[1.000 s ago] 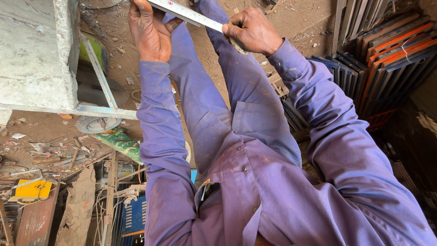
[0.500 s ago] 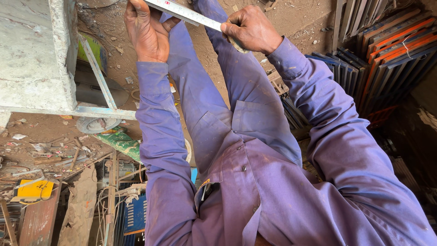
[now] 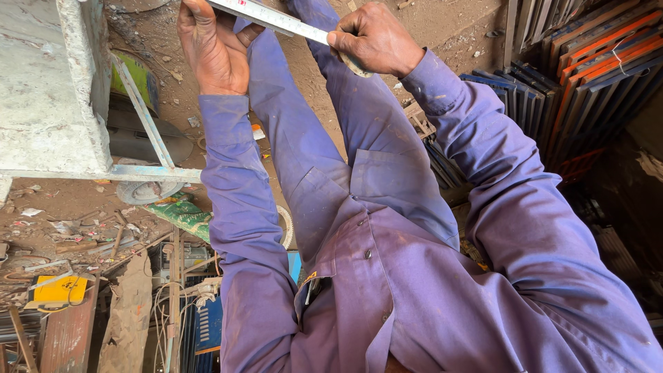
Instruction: The person measures a metal frame with a tape measure, then uses a welding torch to weld a metal rod to the frame. Sparks are visible during welding. The person handles the metal rod and welding torch throughout the task.
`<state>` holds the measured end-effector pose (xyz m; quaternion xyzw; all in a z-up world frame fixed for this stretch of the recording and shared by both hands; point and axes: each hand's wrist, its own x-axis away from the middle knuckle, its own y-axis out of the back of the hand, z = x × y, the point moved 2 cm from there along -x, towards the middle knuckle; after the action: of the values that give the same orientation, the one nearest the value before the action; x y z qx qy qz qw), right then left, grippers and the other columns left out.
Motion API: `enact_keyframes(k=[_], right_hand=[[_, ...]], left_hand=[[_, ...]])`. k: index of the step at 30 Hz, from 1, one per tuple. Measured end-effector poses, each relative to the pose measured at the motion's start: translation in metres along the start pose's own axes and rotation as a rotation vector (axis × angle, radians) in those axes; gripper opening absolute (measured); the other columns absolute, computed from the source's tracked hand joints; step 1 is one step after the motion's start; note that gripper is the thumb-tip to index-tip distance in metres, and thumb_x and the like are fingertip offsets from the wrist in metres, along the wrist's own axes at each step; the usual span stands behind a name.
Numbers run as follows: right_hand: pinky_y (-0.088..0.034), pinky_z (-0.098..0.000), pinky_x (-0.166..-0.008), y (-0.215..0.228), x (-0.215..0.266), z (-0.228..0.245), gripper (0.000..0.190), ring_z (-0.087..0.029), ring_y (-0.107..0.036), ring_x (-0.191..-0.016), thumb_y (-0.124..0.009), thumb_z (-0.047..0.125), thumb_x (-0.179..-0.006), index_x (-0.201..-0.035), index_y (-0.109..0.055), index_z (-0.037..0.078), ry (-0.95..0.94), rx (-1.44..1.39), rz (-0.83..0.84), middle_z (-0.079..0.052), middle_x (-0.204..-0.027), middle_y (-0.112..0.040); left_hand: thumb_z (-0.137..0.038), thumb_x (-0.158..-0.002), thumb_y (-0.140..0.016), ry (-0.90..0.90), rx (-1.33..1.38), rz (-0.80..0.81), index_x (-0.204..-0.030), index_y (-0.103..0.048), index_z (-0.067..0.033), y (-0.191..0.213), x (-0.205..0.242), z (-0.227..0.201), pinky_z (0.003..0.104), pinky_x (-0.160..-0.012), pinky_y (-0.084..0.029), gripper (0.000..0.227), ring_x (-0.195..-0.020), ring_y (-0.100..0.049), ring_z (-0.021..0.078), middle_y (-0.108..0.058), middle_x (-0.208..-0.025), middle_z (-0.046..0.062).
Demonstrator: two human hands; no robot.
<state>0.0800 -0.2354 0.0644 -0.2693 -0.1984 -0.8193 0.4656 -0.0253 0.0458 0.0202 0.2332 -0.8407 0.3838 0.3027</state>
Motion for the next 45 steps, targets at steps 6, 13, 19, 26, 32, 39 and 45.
enact_keyframes(k=[6, 13, 19, 26, 32, 39, 45], right_hand=[[-0.048, -0.0363, -0.054, 0.000, -0.001, -0.003, 0.032, -0.018, -0.060, -0.054, -0.066, 0.028, -0.107, -0.090, -0.078, 0.004, -0.011, -0.067, 0.036, -0.008, -0.067, -0.067], [-0.049, -0.0368, -0.055, 0.000, -0.002, -0.003, 0.032, -0.018, -0.061, -0.056, -0.067, 0.029, -0.107, -0.090, -0.079, 0.004, 0.003, -0.044, 0.031, -0.008, -0.068, -0.068], [-0.047, -0.0376, -0.054, -0.002, -0.002, -0.005, 0.032, -0.019, -0.060, -0.055, -0.067, 0.030, -0.106, -0.090, -0.079, 0.005, -0.027, -0.055, 0.040, -0.009, -0.067, -0.068], [-0.045, -0.0391, -0.056, 0.008, -0.002, 0.007, 0.031, -0.020, -0.058, -0.055, -0.067, 0.027, -0.107, -0.089, -0.077, 0.005, 0.042, 0.002, 0.034, -0.009, -0.066, -0.064], [-0.046, -0.0359, -0.056, 0.027, 0.004, 0.024, 0.034, -0.018, -0.059, -0.058, -0.062, 0.031, -0.110, -0.094, -0.075, 0.003, 0.088, -0.107, 0.019, -0.007, -0.067, -0.063], [-0.046, -0.0318, -0.061, 0.044, 0.013, 0.029, 0.038, -0.014, -0.057, -0.065, -0.062, 0.034, -0.111, -0.098, -0.074, 0.001, 0.116, -0.099, 0.068, -0.006, -0.073, -0.063], [-0.047, -0.0278, -0.063, 0.046, 0.049, 0.011, 0.034, -0.009, -0.059, -0.068, -0.063, 0.033, -0.108, -0.097, -0.073, 0.003, -0.068, -0.241, 0.090, -0.002, -0.077, -0.065]], left_hand=[[-0.042, -0.095, -0.079, 0.055, 0.054, -0.027, -0.127, -0.060, -0.0135, -0.002, -0.002, -0.003, 0.059, -0.085, -0.067, 0.047, -0.118, -0.071, 0.0312, -0.067, -0.126, 0.010], [-0.040, -0.097, -0.080, 0.055, 0.040, 0.025, -0.126, -0.060, -0.0146, -0.005, -0.001, -0.006, 0.055, -0.086, -0.066, 0.043, -0.113, -0.070, 0.0278, -0.068, -0.124, 0.009], [-0.041, -0.097, -0.078, 0.055, 0.055, 0.020, -0.124, -0.060, -0.0113, -0.005, 0.000, -0.007, 0.052, -0.087, -0.066, 0.044, -0.111, -0.071, 0.0259, -0.069, -0.123, 0.010], [-0.045, -0.094, -0.080, 0.051, 0.024, 0.015, -0.123, -0.062, -0.0103, -0.010, -0.004, -0.006, 0.057, -0.088, -0.067, 0.049, -0.116, -0.072, 0.0309, -0.071, -0.119, 0.013], [-0.045, -0.088, -0.085, 0.042, 0.016, -0.013, -0.124, -0.058, -0.0151, -0.015, -0.004, -0.005, 0.065, -0.091, -0.063, 0.054, -0.124, -0.069, 0.0313, -0.067, -0.126, 0.010], [-0.052, -0.083, -0.086, 0.026, -0.046, -0.077, -0.123, -0.064, -0.0120, -0.024, -0.007, -0.007, 0.062, -0.081, -0.066, 0.060, -0.116, -0.072, 0.0301, -0.069, -0.121, 0.008], [-0.049, -0.082, -0.088, -0.018, 0.031, -0.071, -0.108, -0.068, -0.0107, -0.030, -0.016, 0.001, 0.056, -0.074, -0.067, 0.050, -0.097, -0.076, 0.0263, -0.072, -0.101, 0.006]])
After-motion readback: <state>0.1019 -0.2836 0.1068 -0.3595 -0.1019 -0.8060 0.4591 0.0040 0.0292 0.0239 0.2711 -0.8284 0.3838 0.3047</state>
